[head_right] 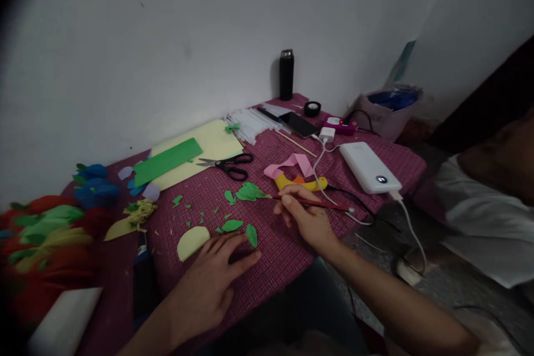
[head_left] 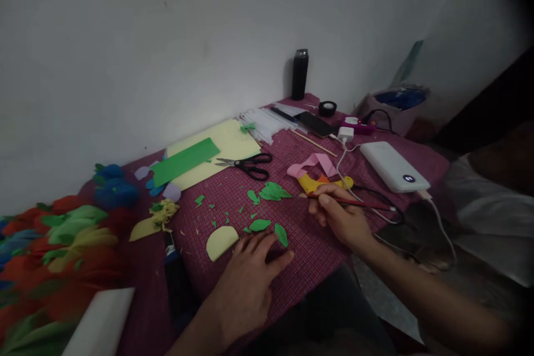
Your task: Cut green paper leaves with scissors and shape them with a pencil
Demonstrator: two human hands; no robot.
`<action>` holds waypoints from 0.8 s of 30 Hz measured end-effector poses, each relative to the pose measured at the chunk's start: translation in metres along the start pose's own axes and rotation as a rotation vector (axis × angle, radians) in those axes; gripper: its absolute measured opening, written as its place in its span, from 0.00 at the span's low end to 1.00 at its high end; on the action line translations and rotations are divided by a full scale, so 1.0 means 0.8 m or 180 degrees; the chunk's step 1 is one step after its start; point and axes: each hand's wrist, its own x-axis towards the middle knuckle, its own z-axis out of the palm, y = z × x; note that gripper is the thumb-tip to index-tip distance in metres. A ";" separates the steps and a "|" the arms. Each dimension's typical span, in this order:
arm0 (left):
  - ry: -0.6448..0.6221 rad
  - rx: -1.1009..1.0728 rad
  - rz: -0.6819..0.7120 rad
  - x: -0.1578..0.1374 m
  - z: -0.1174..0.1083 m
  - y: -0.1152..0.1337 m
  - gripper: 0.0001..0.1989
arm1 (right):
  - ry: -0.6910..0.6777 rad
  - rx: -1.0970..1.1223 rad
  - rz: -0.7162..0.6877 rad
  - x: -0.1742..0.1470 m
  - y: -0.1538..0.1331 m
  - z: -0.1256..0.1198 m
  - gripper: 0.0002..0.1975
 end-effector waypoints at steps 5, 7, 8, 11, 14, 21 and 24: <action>0.1225 0.0281 -0.0270 -0.006 -0.016 -0.021 0.24 | -0.0282 -0.0507 -0.0025 0.001 -0.010 0.005 0.11; 0.1559 0.0448 -0.0521 -0.006 -0.016 -0.033 0.21 | -0.0533 -0.0825 -0.0022 -0.002 -0.011 0.003 0.10; 0.1582 0.0512 -0.0603 -0.005 -0.015 -0.038 0.20 | -0.0653 -0.1014 -0.0090 -0.004 -0.013 0.002 0.09; 0.1587 0.0634 -0.0800 -0.002 -0.006 -0.047 0.18 | -0.1091 -0.1627 -0.0510 -0.011 -0.019 0.006 0.08; 0.1533 0.0651 -0.0892 0.000 -0.001 -0.044 0.18 | -0.1475 -0.2274 -0.0859 -0.020 -0.023 0.023 0.10; 0.1377 0.0542 -0.1005 -0.004 0.002 -0.035 0.17 | -0.1392 -0.2829 -0.0847 -0.035 -0.014 0.060 0.14; 0.1314 0.0488 -0.1050 -0.005 0.004 -0.035 0.17 | -0.1334 -0.2750 -0.0687 -0.038 -0.020 0.060 0.11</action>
